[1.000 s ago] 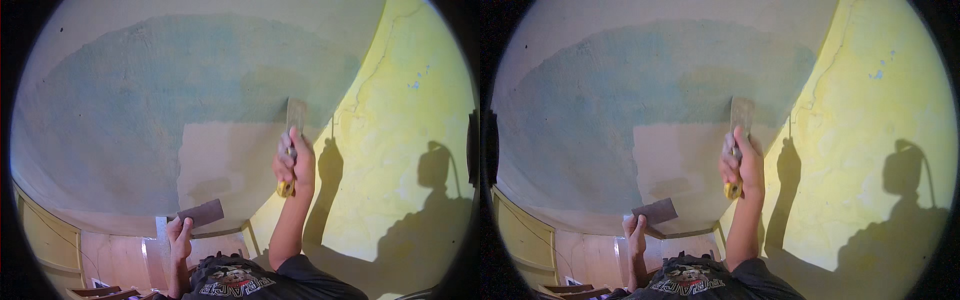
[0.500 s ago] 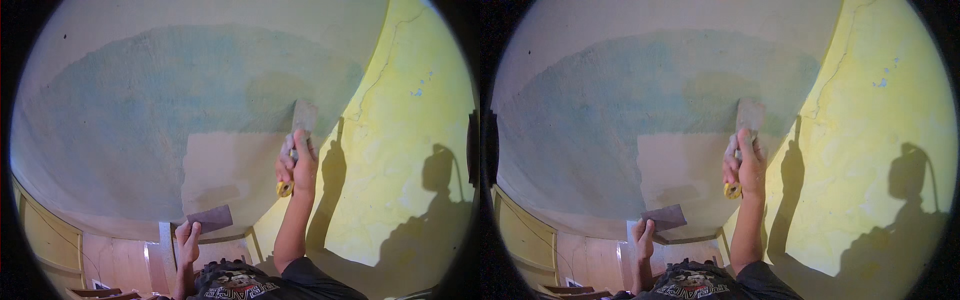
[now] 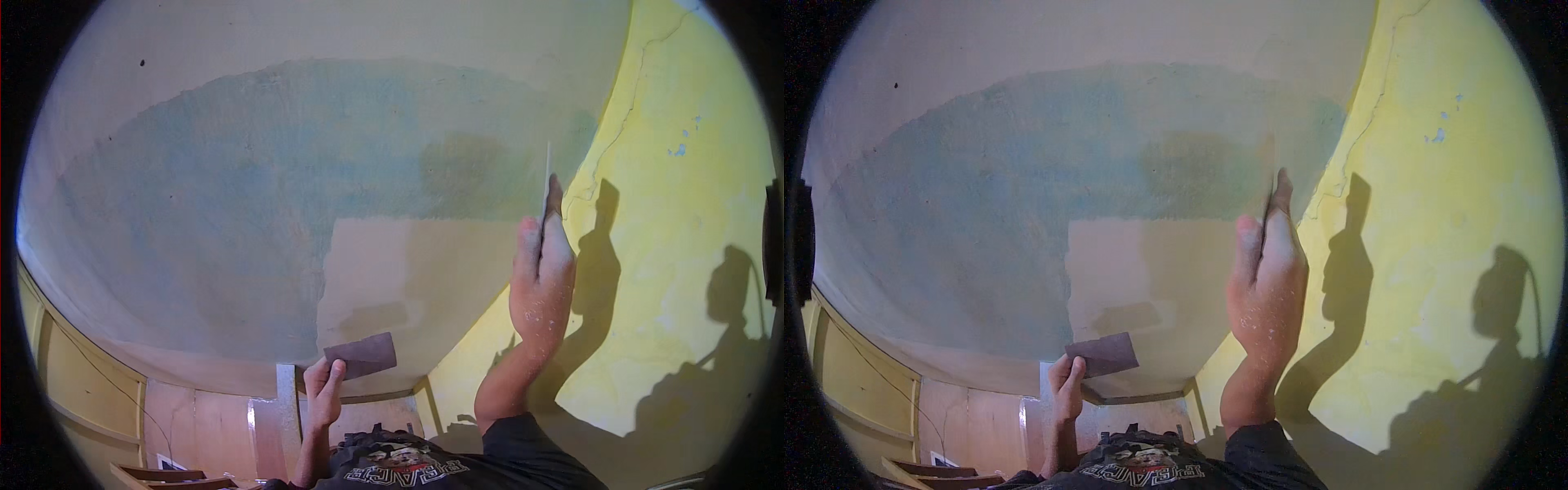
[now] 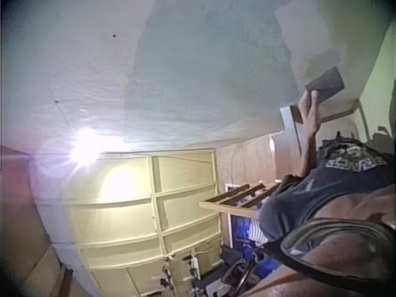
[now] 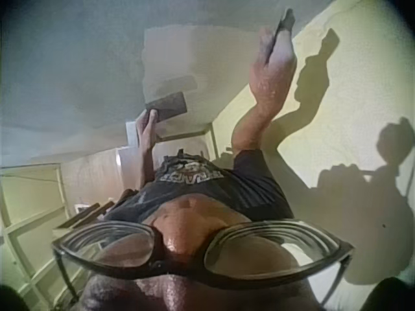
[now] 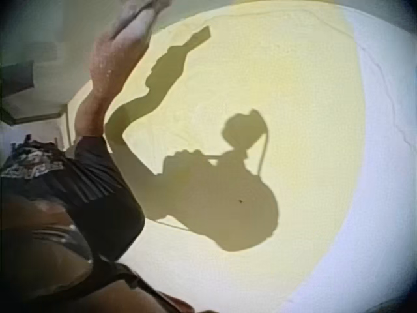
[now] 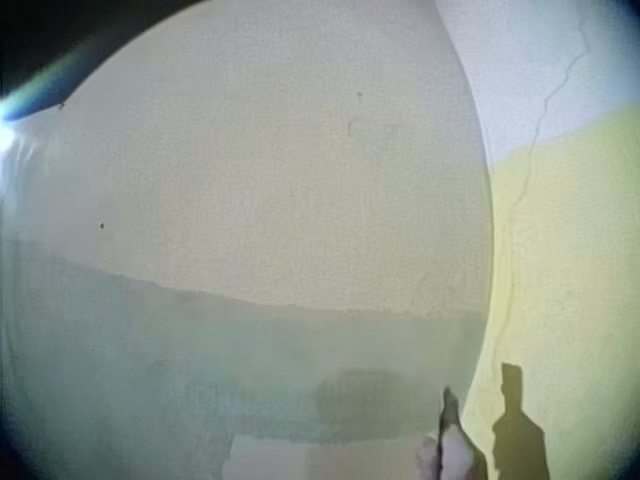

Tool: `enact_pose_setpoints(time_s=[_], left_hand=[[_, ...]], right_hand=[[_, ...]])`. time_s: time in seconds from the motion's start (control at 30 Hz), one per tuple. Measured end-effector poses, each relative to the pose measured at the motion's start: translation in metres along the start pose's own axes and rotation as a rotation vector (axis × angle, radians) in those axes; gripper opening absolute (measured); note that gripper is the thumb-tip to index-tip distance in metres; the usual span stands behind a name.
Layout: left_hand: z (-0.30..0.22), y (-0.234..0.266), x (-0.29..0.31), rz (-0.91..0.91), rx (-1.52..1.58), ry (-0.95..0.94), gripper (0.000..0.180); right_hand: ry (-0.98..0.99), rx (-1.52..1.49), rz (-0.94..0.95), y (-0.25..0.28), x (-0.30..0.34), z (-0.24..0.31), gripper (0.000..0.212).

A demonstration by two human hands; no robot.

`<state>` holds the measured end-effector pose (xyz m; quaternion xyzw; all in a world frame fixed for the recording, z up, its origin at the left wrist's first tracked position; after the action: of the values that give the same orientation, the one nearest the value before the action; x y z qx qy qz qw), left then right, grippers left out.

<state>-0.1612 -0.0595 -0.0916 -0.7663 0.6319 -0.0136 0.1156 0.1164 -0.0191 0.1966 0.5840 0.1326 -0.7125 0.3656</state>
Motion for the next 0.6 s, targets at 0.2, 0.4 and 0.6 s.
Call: enact_pose_setpoints(time_s=[0.2, 0.4, 0.6], left_hand=[[-0.008, -0.003, 0.010, 0.036, -0.012, -0.047, 0.031], [0.000, 0.033, 0.017, -0.160, 0.131, -0.053, 0.033], [0.065, 0.051, 0.008, -0.149, 0.409, 0.237, 0.038]], right_hand=[[-0.139, 0.092, 0.340, -0.067, 0.037, 0.012, 0.063], [-0.131, -0.325, 0.647, -0.105, 0.111, 0.044, 0.063], [-0.096, -0.498, 0.902, -0.104, 0.208, 0.059, 0.052]])
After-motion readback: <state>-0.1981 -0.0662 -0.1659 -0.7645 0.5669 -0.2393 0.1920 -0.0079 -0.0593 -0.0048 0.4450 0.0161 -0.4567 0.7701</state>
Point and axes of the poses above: each hand's wrist, its own x-axis away from the middle knuckle, its own y-axis out of the back of the hand, z = x × y, the point moved 9 cm from there along -x, towards the middle knuckle, and after that the axes turned 6 degrees about y, right-handed, at the moved point
